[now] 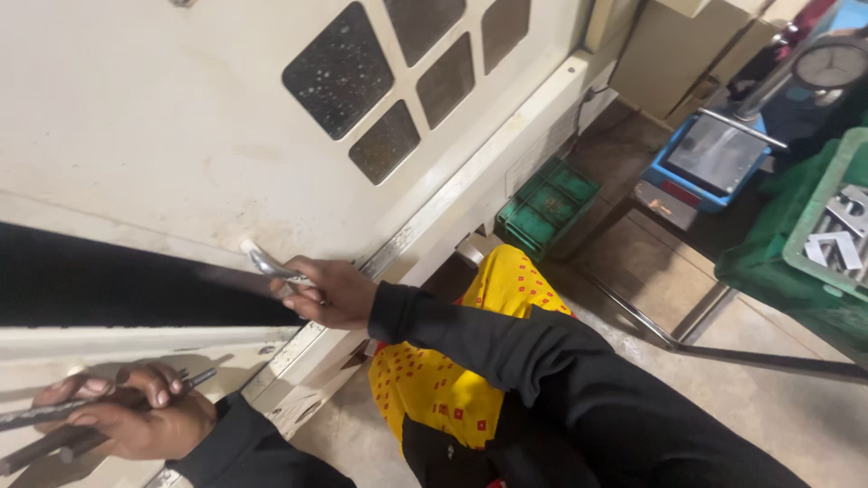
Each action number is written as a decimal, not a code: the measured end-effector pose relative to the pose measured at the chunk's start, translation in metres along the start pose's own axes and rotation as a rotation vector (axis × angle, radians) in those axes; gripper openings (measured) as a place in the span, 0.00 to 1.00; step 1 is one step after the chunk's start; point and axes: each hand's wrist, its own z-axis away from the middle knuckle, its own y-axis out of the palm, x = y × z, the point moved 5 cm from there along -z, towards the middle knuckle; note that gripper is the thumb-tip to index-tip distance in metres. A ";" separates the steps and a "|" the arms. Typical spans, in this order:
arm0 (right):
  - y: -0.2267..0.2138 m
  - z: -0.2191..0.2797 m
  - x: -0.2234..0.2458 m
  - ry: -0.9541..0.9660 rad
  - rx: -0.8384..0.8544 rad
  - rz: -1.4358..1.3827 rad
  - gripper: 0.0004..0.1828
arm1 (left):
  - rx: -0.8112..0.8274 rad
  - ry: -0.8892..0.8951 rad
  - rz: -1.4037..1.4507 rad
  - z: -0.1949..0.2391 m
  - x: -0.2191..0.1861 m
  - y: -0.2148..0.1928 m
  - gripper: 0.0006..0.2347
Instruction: The person opens a machine door using two handles, reaches inside to adjust internal components, and then closes the door. The person then operates a control lever on a nearby device.
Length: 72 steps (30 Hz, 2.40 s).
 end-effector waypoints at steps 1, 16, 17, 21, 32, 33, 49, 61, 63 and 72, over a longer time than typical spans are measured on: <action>0.001 0.000 -0.002 0.017 0.006 -0.026 0.14 | 0.006 -0.007 0.016 0.000 0.000 0.000 0.17; -0.002 0.003 -0.006 -0.117 0.000 -0.052 0.15 | 0.004 -0.036 0.082 0.002 0.001 -0.002 0.16; -0.002 0.002 -0.006 -0.134 -0.004 -0.049 0.15 | 0.016 -0.038 0.095 0.002 0.001 -0.001 0.16; -0.001 0.002 -0.008 -0.178 -0.017 -0.003 0.15 | 0.029 -0.037 0.124 0.001 -0.002 0.002 0.16; -0.004 0.002 -0.003 -0.120 -0.005 -0.030 0.14 | -0.004 -0.045 0.125 0.002 -0.005 0.006 0.16; -0.004 0.002 -0.002 -0.118 -0.002 -0.031 0.15 | -0.005 -0.043 0.120 0.001 -0.004 0.006 0.16; -0.005 0.000 0.001 -0.147 0.026 -0.035 0.13 | -0.016 -0.050 0.151 0.003 0.000 0.002 0.16; -0.006 0.000 0.003 -0.116 0.036 -0.059 0.12 | -0.017 -0.054 0.155 0.004 0.001 0.000 0.16; -0.005 0.000 0.001 -0.107 0.039 -0.076 0.12 | -0.009 -0.046 0.154 0.004 0.001 -0.001 0.16; -0.004 0.000 -0.002 -0.149 0.001 -0.001 0.13 | -0.021 -0.055 0.159 0.004 0.005 -0.003 0.17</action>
